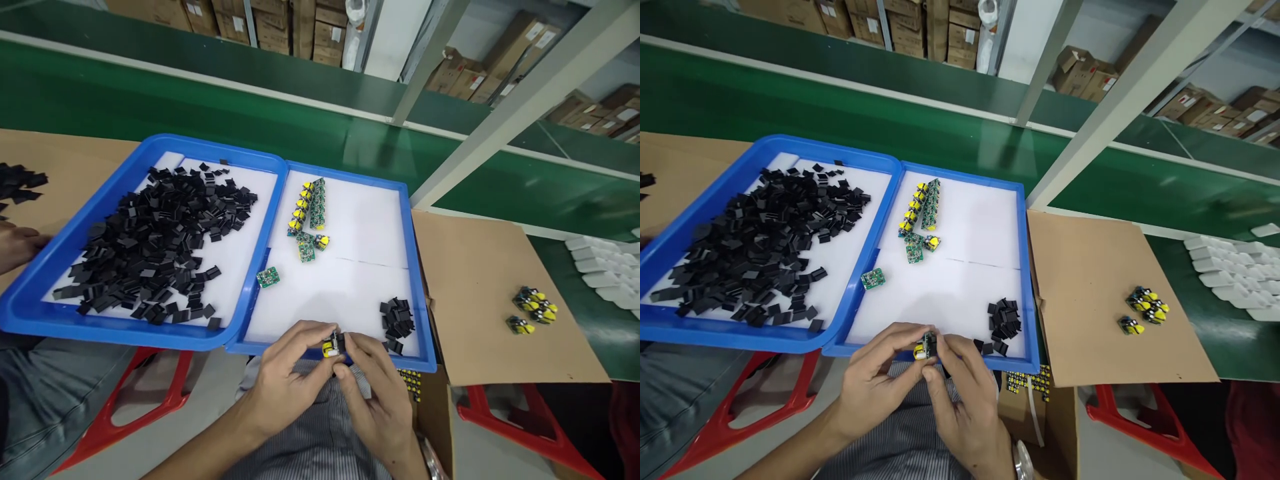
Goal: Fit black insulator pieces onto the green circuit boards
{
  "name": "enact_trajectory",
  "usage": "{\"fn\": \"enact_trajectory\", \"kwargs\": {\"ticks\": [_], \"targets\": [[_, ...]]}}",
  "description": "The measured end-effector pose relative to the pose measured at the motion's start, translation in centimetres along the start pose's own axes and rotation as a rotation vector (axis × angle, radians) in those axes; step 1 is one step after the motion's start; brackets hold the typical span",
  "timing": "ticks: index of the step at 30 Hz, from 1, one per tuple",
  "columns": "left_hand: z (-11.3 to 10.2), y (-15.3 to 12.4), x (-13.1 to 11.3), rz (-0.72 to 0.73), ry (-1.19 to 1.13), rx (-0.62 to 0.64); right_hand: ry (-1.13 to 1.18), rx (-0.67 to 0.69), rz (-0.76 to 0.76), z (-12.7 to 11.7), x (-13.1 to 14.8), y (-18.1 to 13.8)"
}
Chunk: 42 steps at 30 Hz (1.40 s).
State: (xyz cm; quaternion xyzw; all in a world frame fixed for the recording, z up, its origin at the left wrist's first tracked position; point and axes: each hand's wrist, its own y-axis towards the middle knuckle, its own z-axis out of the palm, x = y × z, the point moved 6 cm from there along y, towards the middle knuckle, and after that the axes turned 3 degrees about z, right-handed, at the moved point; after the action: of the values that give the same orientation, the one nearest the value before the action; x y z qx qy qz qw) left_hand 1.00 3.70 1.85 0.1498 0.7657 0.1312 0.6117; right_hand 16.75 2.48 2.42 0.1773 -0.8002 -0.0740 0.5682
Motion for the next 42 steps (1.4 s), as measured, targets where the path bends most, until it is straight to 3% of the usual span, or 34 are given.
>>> {"fn": "enact_trajectory", "kwargs": {"ticks": [5,16,24,28,32,37,42], "targets": [[0.1,-0.5,0.0,0.036,-0.023,0.024,0.052,-0.059,-0.052,-0.2,0.2,-0.1],[0.1,-0.6,-0.3,0.1,0.014,0.033,0.081,-0.046,-0.04,0.2,0.4,0.0],[0.2,0.4,-0.3,0.063,0.061,-0.005,0.221,-0.089,0.138,0.1,-1.4,0.2],[0.2,0.6,-0.9,0.122,0.095,-0.009,0.177,-0.089,0.106,-0.2,-1.1,0.2],[0.3,0.5,-1.0,0.15,0.135,0.017,0.128,-0.086,0.047,-0.6,-0.9,0.5],[0.7,0.4,-0.6,0.129,0.162,0.074,0.159,-0.063,0.084,-0.9,-0.8,1.0],[1.6,1.4,-0.9,0.237,0.346,0.156,0.067,-0.178,0.1,-3.1,-1.3,2.0]]}}
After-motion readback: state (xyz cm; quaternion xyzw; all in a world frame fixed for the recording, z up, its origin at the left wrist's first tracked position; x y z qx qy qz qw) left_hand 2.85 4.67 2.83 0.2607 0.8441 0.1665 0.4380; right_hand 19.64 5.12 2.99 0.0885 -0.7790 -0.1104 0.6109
